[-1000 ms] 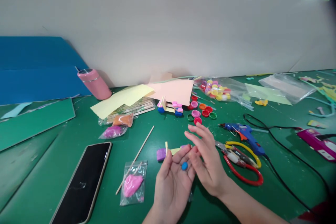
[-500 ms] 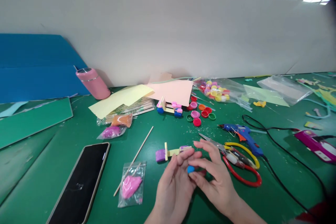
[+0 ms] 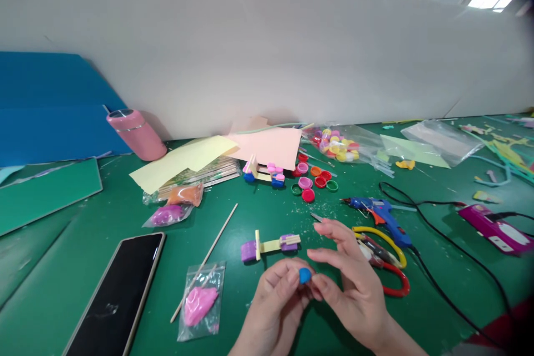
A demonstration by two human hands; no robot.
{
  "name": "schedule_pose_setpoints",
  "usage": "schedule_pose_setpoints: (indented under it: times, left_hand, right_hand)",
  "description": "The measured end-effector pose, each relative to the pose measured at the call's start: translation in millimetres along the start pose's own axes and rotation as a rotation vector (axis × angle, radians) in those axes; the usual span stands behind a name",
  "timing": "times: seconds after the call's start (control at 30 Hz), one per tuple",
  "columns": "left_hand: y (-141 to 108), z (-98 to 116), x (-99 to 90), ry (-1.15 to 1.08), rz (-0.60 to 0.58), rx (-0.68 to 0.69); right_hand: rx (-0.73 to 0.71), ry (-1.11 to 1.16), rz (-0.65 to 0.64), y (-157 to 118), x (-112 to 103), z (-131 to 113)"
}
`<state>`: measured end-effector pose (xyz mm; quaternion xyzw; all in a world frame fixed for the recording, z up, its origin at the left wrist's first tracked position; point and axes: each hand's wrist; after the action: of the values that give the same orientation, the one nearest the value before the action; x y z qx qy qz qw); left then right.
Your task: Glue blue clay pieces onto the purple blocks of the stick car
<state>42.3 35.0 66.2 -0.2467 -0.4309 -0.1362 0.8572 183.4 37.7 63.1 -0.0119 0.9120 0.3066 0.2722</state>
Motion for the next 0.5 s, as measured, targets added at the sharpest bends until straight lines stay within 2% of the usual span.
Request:
schedule_pose_setpoints:
  times: [0.17,0.33,0.5]
  left_hand:
    - [-0.6,-1.3,-0.7,0.036,-0.001,0.014]
    - [-0.2,-2.4,-1.3,0.059,0.006,0.03]
    - [2.4,-4.3,-4.5,0.094,-0.055,0.06]
  right_hand:
    - [-0.04,0.03,-0.001,2.6,-5.9,0.9]
    - [-0.068,-0.083,-0.034,5.4,-6.9,-4.4]
    - [0.119,-0.019,-0.039,6.5,-6.4,-7.2]
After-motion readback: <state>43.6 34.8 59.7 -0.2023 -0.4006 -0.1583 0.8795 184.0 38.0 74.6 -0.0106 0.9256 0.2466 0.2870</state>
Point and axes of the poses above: each hand's wrist, its own y-axis towards the middle knuckle, its own x-axis out of the palm, z = x × y, and after that the axes turned 1 degree about -z, right-handed
